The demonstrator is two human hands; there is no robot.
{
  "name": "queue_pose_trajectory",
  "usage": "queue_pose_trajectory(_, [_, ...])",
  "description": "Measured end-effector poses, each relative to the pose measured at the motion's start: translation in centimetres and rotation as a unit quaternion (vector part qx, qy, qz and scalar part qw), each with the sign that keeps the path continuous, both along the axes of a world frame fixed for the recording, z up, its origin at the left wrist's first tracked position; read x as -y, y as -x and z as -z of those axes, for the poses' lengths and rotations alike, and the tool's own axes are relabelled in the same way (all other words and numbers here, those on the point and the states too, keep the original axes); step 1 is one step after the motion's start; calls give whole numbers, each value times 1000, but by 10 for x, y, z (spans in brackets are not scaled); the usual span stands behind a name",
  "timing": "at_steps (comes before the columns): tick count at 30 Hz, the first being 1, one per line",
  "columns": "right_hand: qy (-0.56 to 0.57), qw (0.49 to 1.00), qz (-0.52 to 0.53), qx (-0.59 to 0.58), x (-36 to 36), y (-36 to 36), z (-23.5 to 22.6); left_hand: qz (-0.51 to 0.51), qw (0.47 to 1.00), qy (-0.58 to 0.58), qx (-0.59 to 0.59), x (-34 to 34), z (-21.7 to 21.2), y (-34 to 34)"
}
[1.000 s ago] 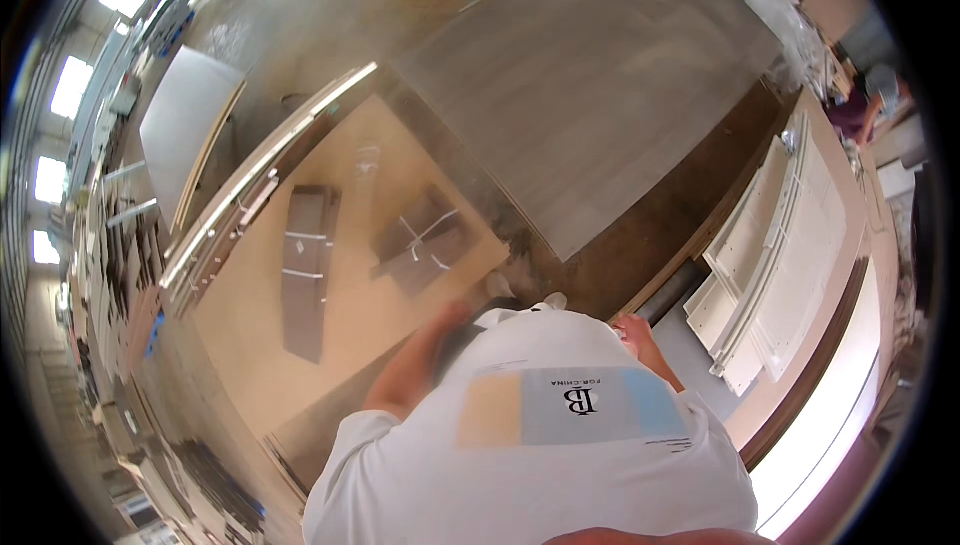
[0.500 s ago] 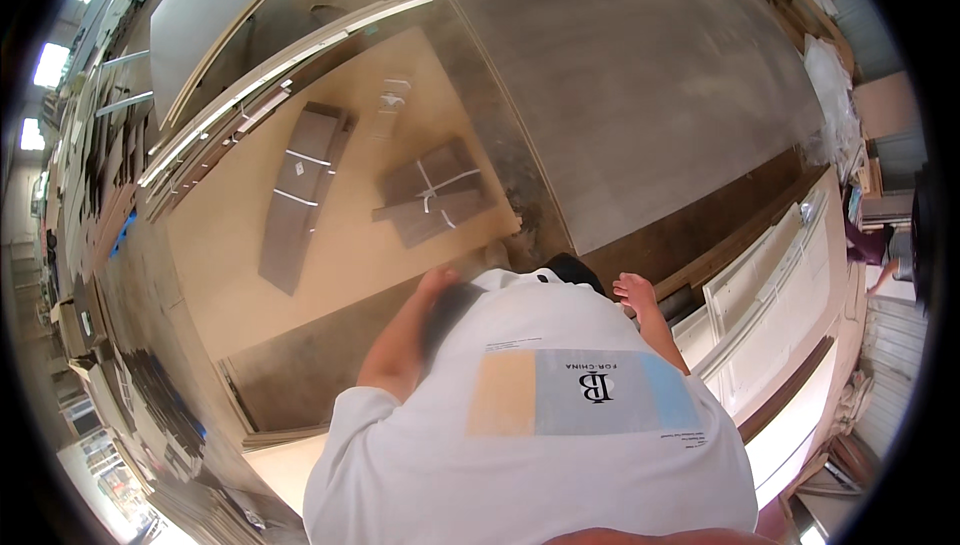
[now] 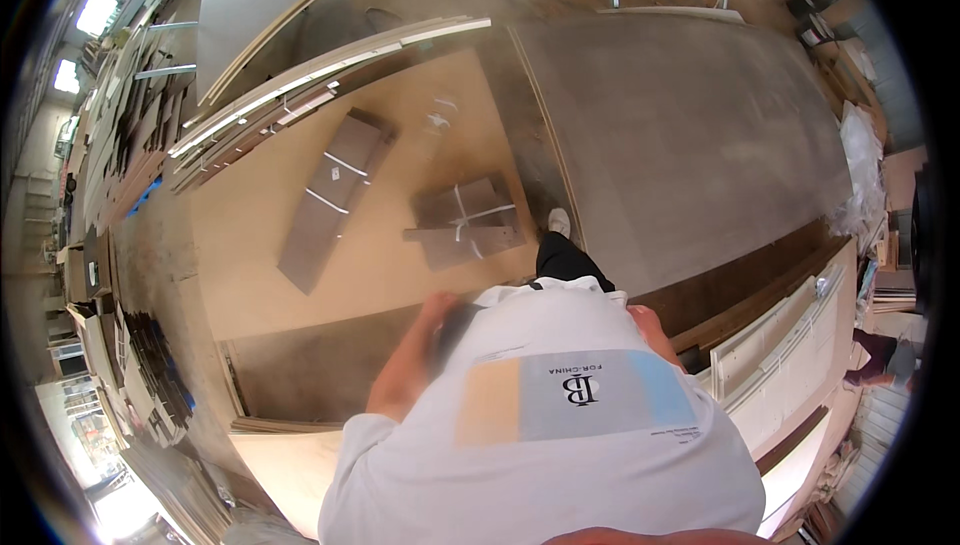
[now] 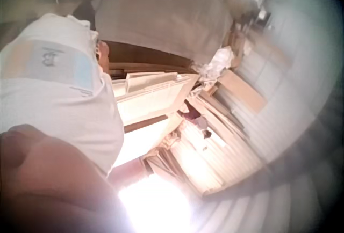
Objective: The person lifts and carries a large white rectangular panel from a metal rack to a stack on the floor. They then walk through the workshop, pick up a yellow tool, and move toward a white truck where another person is loading materials. The person gestures toward the truck and the stacked panels.
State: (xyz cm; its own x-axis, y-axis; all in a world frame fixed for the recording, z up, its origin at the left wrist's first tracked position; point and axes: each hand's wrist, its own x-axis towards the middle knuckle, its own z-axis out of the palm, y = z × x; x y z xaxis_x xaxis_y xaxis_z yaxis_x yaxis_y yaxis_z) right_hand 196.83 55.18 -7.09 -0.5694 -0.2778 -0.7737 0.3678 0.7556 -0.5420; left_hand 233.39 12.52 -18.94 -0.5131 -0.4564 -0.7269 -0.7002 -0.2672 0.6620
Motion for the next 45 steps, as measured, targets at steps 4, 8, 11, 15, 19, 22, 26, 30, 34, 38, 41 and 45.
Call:
queue_pose_trajectory(4, [34,996,-9,84,22,58,60,-140,977,-158,-11,9,-27,22])
queue_pose_trajectory(8, [80,980,25,179,74,122,99,-197,953,-228,-10,38,-48,57])
queue_pose_trajectory(11, [21,987,13,158,141,173,92,-109,991,-73,0,75,-43,97])
queue_pose_trajectory(15, [27,981,49,187,190,252,116,85,986,100,99,157,-48,201])
queue_pose_trajectory(19, [58,975,100,188,246,341,114,106,986,94,89,213,-88,322])
queue_pose_trajectory(22, [66,964,87,241,266,397,137,78,991,107,-23,277,-75,385])
queue_pose_trajectory(26, [90,982,91,139,326,449,102,-127,983,-47,-124,317,-135,508])
queue_pose_trajectory(30, [164,970,120,136,351,476,66,8,989,136,-55,329,-173,555])
queue_pose_trajectory(34, [114,981,110,114,348,478,54,158,960,224,64,363,-135,528])
queue_pose_trajectory(38, [91,964,216,123,325,466,75,147,982,105,48,403,-99,493])
queue_pose_trajectory(41, [68,944,307,103,331,452,60,345,896,276,-38,454,-55,472])
queue_pose_trajectory(45, [30,943,314,103,337,444,84,399,895,189,59,515,-57,565])
